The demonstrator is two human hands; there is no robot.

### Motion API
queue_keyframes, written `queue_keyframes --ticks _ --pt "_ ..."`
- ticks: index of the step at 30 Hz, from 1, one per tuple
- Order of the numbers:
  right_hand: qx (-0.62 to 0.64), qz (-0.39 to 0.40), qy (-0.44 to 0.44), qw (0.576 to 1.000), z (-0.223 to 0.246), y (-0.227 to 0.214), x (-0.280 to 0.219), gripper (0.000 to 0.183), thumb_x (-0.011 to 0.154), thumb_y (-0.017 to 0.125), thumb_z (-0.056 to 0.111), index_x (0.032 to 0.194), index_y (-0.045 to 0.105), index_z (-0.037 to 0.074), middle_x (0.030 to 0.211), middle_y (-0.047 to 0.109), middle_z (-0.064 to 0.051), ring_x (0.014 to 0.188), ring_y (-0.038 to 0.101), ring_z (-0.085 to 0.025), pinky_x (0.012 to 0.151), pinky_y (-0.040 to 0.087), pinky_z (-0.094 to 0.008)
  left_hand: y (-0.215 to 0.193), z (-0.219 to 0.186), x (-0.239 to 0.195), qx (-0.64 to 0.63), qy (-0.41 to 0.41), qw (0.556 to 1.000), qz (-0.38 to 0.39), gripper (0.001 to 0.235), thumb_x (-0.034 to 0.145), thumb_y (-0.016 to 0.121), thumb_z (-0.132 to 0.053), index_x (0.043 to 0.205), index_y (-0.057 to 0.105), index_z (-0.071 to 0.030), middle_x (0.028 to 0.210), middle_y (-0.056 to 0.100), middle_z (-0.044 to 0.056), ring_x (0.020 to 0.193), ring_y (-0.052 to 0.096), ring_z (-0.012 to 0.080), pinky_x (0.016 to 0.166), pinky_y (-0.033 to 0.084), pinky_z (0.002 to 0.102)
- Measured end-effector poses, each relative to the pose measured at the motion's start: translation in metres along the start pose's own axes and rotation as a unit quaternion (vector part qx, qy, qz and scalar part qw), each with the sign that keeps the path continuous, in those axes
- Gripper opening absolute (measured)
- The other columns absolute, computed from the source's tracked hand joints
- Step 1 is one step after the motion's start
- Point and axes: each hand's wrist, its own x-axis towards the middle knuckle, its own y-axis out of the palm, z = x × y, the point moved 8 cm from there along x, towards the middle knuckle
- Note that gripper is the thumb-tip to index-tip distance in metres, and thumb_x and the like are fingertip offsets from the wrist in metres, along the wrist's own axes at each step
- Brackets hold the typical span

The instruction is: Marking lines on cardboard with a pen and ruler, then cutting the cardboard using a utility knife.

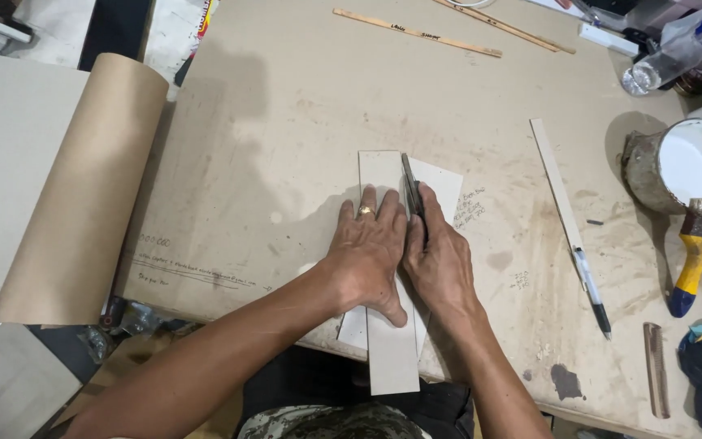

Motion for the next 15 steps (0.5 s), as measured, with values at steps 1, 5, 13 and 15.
queue_keyframes --ticks 1,5,13,15 --pt "-0.003 0.003 0.002 1.000 -0.002 0.001 0.001 0.052 0.107 0.040 0.020 0.159 0.040 0.015 0.120 0.069 -0.031 0.111 0.069 -0.049 0.077 0.061 -0.055 0.000 0.000 0.000 0.001 0.000 1.000 -0.002 0.148 0.051 0.092 -0.066 0.154 0.021 0.013 0.160 0.018 0.033 0.152 0.007 0.0579 0.117 0.013 0.069" --pt "-0.005 0.032 0.003 0.999 0.022 -0.009 0.002 0.052 0.106 0.039 0.016 0.157 0.041 0.006 0.126 0.063 -0.039 0.112 0.065 -0.056 0.082 0.062 -0.062 0.004 0.001 0.002 0.010 -0.002 1.000 0.004 0.149 0.050 0.091 -0.066 0.155 0.020 0.012 0.161 0.015 0.032 0.152 0.006 0.0572 0.117 0.012 0.070" --pt "-0.073 0.077 0.012 0.994 0.043 -0.026 -0.014 0.054 0.103 0.040 0.016 0.155 0.044 0.005 0.126 0.062 -0.038 0.101 0.069 -0.054 0.074 0.061 -0.064 0.004 0.002 0.005 -0.010 -0.005 1.000 -0.013 0.146 0.048 0.096 -0.057 0.154 0.024 0.013 0.160 0.019 0.033 0.151 0.008 0.0590 0.116 0.012 0.071" --pt "-0.078 0.086 0.029 0.993 0.047 -0.030 -0.032 0.055 0.102 0.040 0.018 0.156 0.044 0.007 0.127 0.062 -0.038 0.104 0.068 -0.054 0.078 0.059 -0.064 0.003 0.001 0.005 -0.006 -0.006 1.000 -0.015 0.147 0.047 0.096 -0.057 0.154 0.024 0.014 0.158 0.021 0.034 0.150 0.010 0.0596 0.116 0.014 0.072"
